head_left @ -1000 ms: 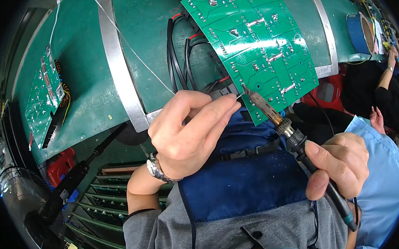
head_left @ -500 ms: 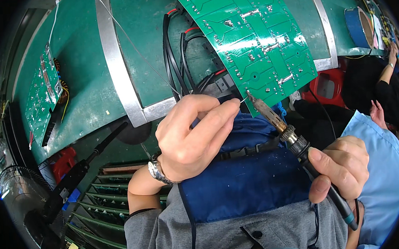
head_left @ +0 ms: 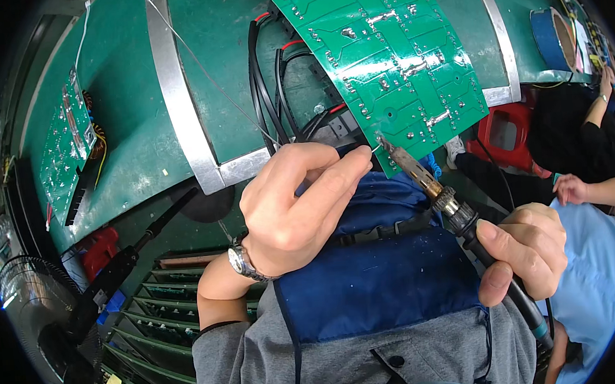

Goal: The person solders connections on a circuit board using a soldering iron and solder wire, places the board onto an upper rack, and solders points on another circuit board.

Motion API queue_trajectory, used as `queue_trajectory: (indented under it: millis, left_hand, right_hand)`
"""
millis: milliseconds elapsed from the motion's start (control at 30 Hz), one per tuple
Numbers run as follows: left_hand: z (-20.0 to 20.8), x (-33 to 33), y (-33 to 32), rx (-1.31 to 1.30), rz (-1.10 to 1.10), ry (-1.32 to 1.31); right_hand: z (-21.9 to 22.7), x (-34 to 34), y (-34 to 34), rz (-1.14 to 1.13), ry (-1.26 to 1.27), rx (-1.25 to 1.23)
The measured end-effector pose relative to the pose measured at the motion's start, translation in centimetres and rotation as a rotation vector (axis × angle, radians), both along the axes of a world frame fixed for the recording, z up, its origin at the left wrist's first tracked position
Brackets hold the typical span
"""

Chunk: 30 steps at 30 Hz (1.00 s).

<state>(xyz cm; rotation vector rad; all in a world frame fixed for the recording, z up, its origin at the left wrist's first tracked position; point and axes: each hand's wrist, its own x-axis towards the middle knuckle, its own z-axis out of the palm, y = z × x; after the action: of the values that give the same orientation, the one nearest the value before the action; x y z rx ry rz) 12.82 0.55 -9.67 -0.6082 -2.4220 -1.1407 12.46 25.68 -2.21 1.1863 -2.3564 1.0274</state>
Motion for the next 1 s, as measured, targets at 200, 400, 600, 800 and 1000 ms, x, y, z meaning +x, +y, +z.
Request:
queue_trajectory:
  millis: [200, 400, 600, 800, 1000]
  left_hand:
    - [0.4, 0.6, 0.0, 0.059, 0.042, -0.039]
    - [0.8, 1.3, 0.2, 0.028, 0.024, -0.065]
    - [0.3, 1.2, 0.2, 0.001, -0.047, -0.006]
    - [-0.2, 0.9, 0.4, -0.024, -0.061, 0.042]
    - [0.6, 1.2, 0.2, -0.018, -0.051, -0.026]
  right_hand:
    - [-0.2, 0.3, 0.8, -0.015, 0.044, -0.043]
    - [0.3, 0.9, 1.8, 0.005, 0.053, -0.064]
    - [0.7, 1.4, 1.6, 0.030, -0.019, -0.015]
    - [1.2, 2.2, 0.7, -0.038, 0.006, 0.114]
    - [1.4, 2.1, 1.4, 0.013, 0.031, 0.157]
